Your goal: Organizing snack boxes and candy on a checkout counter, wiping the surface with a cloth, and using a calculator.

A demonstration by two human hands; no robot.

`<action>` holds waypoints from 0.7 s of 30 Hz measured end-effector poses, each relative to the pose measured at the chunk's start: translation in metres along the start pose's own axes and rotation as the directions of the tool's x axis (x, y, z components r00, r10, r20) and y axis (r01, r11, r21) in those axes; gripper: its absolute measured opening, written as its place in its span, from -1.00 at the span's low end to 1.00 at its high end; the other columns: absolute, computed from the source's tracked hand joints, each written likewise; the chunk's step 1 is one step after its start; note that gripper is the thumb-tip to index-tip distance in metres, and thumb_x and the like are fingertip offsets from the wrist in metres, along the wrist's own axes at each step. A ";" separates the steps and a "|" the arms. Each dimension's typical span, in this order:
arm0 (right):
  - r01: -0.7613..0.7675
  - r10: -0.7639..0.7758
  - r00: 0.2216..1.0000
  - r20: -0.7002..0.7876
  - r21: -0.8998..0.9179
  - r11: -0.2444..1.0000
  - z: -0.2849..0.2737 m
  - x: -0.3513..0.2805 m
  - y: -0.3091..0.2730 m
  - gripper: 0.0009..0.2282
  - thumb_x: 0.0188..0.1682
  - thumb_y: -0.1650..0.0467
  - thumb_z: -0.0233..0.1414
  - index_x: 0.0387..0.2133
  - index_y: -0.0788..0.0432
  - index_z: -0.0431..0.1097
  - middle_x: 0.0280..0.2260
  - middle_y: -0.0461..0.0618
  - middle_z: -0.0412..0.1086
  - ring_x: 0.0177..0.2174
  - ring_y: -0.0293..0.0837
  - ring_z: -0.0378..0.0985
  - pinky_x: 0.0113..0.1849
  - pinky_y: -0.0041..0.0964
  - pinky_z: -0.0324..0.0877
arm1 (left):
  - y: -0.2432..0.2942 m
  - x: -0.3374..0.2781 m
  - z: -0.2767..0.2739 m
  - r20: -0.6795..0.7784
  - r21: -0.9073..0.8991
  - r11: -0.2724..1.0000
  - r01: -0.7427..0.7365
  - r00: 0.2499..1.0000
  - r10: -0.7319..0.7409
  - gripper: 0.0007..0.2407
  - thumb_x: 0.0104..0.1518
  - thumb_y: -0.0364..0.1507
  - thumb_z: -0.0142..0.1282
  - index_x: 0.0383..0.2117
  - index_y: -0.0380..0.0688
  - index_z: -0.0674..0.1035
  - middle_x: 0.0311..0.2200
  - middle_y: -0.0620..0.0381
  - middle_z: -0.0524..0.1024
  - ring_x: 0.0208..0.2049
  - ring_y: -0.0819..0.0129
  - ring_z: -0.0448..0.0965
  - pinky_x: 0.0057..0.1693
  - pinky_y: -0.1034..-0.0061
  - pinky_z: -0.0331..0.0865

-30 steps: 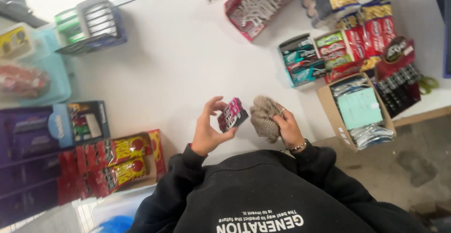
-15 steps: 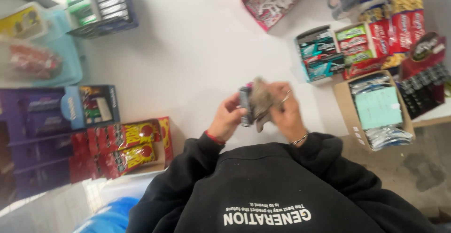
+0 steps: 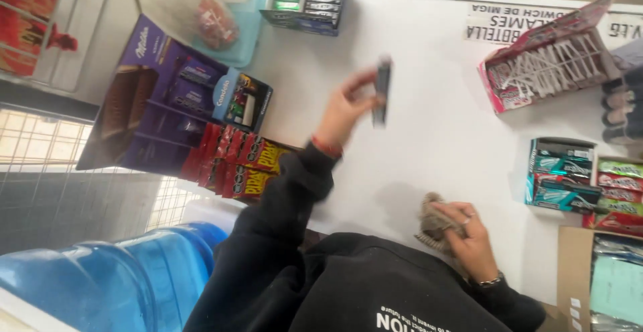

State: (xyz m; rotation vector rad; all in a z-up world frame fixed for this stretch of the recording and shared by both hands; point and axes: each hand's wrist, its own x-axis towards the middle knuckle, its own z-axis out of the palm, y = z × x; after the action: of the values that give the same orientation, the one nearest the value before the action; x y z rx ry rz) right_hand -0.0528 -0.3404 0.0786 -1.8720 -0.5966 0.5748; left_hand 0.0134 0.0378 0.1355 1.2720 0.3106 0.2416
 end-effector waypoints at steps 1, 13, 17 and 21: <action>-0.047 0.046 0.996 -0.074 -0.014 0.999 -0.004 0.003 0.002 -0.57 -0.07 0.53 -0.04 0.10 0.04 0.48 -0.03 -0.03 0.32 0.01 -0.10 0.42 0.07 -0.25 0.36 | 0.026 0.027 -0.019 -0.026 0.180 0.961 -0.208 0.976 0.216 -0.53 0.01 -0.45 0.40 0.12 -0.11 0.55 0.06 0.08 0.57 0.03 0.41 0.57 0.17 0.48 0.48; -0.237 0.220 0.924 -0.312 -0.018 0.971 -0.004 0.007 0.011 -0.56 -0.08 0.62 -0.07 0.06 0.10 0.52 -0.02 0.03 0.37 0.04 -0.08 0.42 0.18 -0.24 0.26 | 0.132 0.239 -0.186 0.144 0.952 0.230 -0.202 0.959 0.244 -0.63 -0.16 -0.67 0.39 -0.21 -0.08 0.55 -0.07 0.01 0.43 -0.07 0.12 0.49 0.06 0.42 0.53; -0.281 0.257 0.907 -0.333 -0.026 0.959 0.000 0.010 0.018 -0.56 -0.07 0.62 -0.02 0.06 0.05 0.53 -0.04 -0.02 0.37 -0.02 -0.14 0.44 0.15 -0.29 0.28 | 0.107 0.268 -0.210 0.110 0.992 0.063 -0.109 0.994 -0.012 -0.64 -0.08 -0.74 0.28 -0.14 -0.17 0.55 -0.04 -0.04 0.41 -0.09 0.02 0.51 0.11 0.29 0.47; -0.283 0.259 0.905 -0.338 -0.023 0.959 0.001 0.017 0.019 -0.55 -0.09 0.63 -0.03 0.05 0.07 0.53 -0.05 -0.01 0.36 0.02 -0.14 0.43 0.19 -0.29 0.25 | 0.101 0.274 -0.201 0.031 0.999 -0.008 -0.033 0.988 -0.151 -0.66 -0.03 -0.81 0.18 -0.16 -0.16 0.56 0.01 -0.02 0.40 -0.10 0.03 0.49 0.10 0.28 0.45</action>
State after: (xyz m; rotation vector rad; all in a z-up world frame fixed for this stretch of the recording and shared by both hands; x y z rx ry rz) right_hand -0.0375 -0.3350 0.0584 -2.0783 -0.1342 0.4028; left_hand 0.1969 0.3409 0.1537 2.7978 0.4444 -0.2725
